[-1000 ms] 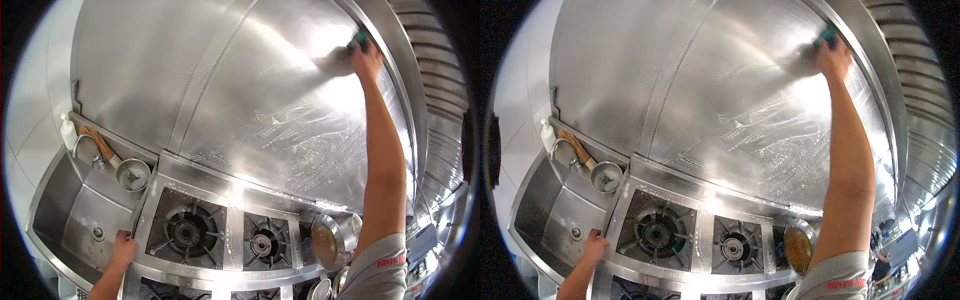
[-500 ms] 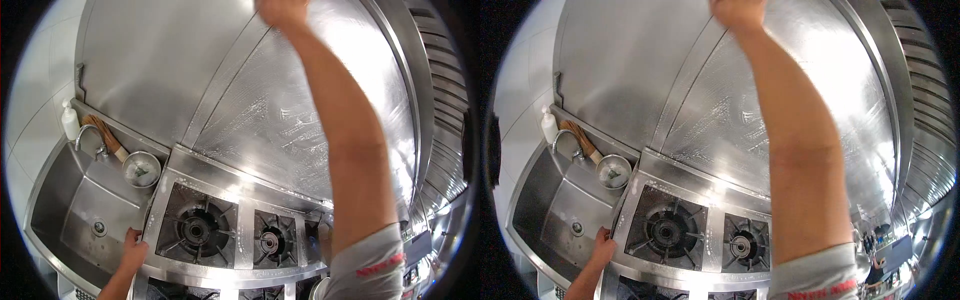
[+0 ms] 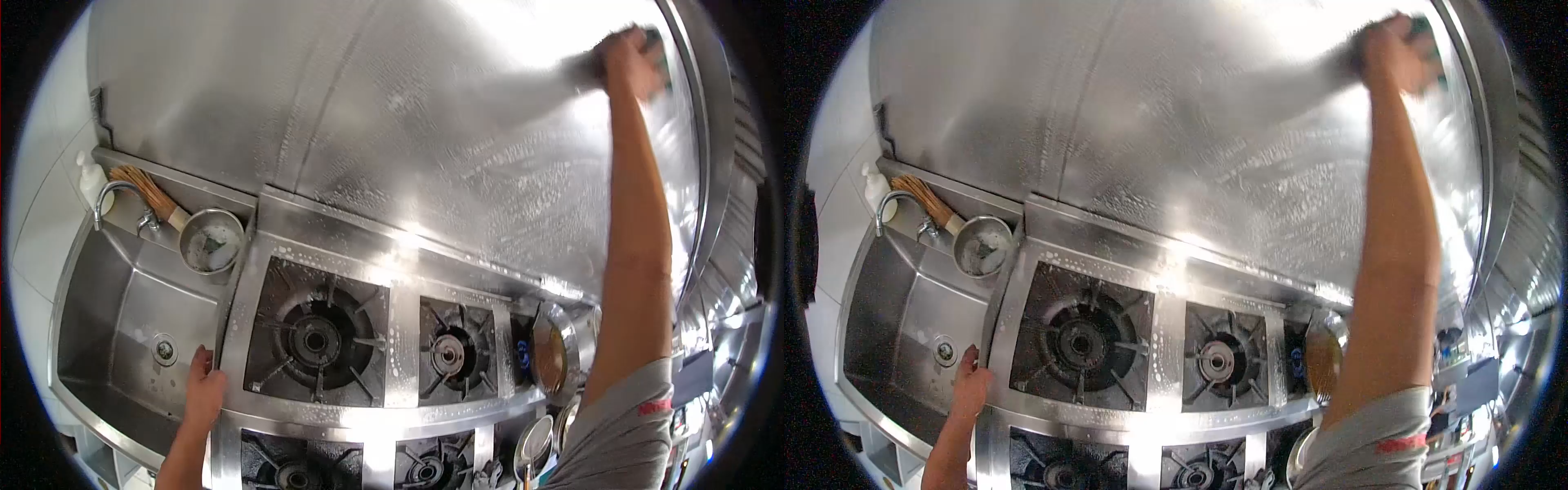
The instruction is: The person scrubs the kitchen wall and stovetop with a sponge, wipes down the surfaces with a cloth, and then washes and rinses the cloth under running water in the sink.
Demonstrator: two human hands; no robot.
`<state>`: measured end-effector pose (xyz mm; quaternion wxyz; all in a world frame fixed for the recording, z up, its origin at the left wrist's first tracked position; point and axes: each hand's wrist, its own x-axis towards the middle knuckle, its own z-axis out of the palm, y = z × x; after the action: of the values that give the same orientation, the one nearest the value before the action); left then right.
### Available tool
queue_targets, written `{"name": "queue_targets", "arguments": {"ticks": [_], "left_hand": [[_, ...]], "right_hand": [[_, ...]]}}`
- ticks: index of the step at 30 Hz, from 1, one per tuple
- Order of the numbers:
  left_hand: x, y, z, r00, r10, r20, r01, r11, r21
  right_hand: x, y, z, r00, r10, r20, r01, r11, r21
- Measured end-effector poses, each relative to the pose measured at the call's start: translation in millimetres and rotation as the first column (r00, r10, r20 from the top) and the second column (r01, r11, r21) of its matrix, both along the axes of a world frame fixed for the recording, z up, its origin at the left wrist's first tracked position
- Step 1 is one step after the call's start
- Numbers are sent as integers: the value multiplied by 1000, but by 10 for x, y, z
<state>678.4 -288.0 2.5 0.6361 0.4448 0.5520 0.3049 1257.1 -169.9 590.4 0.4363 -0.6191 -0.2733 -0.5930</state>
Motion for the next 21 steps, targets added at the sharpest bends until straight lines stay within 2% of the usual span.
{"name": "queue_targets", "arguments": {"ticks": [1, 3, 4, 7, 9, 10, 11, 13, 14, 15, 16, 17, 18, 20, 21], "left_hand": [[50, -4, 163, 1000, 4, -31, -5, 999, -33], [10, -33, 57, 999, 32, 22, -32, 999, -29], [-37, 1, -7, 998, 35, 43, -34, 999, -31], [-166, 60, -201, 997, -38, 74, 33, 997, 68], [-113, 94, -33, 994, -91, -60, 96, 992, 81], [-83, 104, 44, 984, -122, -127, 133, 987, 85], [-125, 122, 18, 981, -141, -133, 152, 985, 79], [-236, 195, -142, 976, -163, -142, 175, 981, 79], [-241, 176, -138, 982, -118, -150, 131, 988, 81], [-230, 149, -130, 985, -75, -158, 90, 992, 88], [-236, 155, -106, 985, -39, -170, 56, 994, 97], [-250, 175, -75, 961, -21, -277, 55, 991, 118], [-269, 168, -77, 927, -1, -376, 55, 990, 133], [-492, 210, -307, 877, 28, -479, 61, 984, 167], [-791, 287, -563, 869, 33, -494, 65, 982, 180]], "right_hand": [[-117, 258, -184, 971, -23, 237, 47, 994, -96], [-303, 466, -658, 789, 6, 615, 168, 960, -225], [-715, 121, -1047, 784, 214, 583, 86, 893, -443], [-118, -401, -1333, 820, 293, 491, -36, 883, -467], [601, -764, -1370, 953, 123, 277, -52, 967, -251], [865, -939, -1510, 996, 53, 73, -43, 991, -127], [1059, -1128, -1721, 989, -5, -146, 4, 1000, -6], [909, -1153, -2291, 875, 179, -450, -114, 979, 169], [827, -992, -2768, 866, 203, -457, -130, 974, 187], [608, -743, -3272, 870, 135, -475, -90, 989, 115], [140, -584, -3662, 884, 140, -445, -137, 990, 40], [-216, -498, -4049, 872, 177, -456, -287, 940, -185], [-503, -591, -4322, 917, 224, -331, -366, 801, -474], [-424, -591, -4671, 910, 354, -217, -412, 706, -576], [-262, -669, -4656, 911, 354, -211, -411, 737, -536]]}}
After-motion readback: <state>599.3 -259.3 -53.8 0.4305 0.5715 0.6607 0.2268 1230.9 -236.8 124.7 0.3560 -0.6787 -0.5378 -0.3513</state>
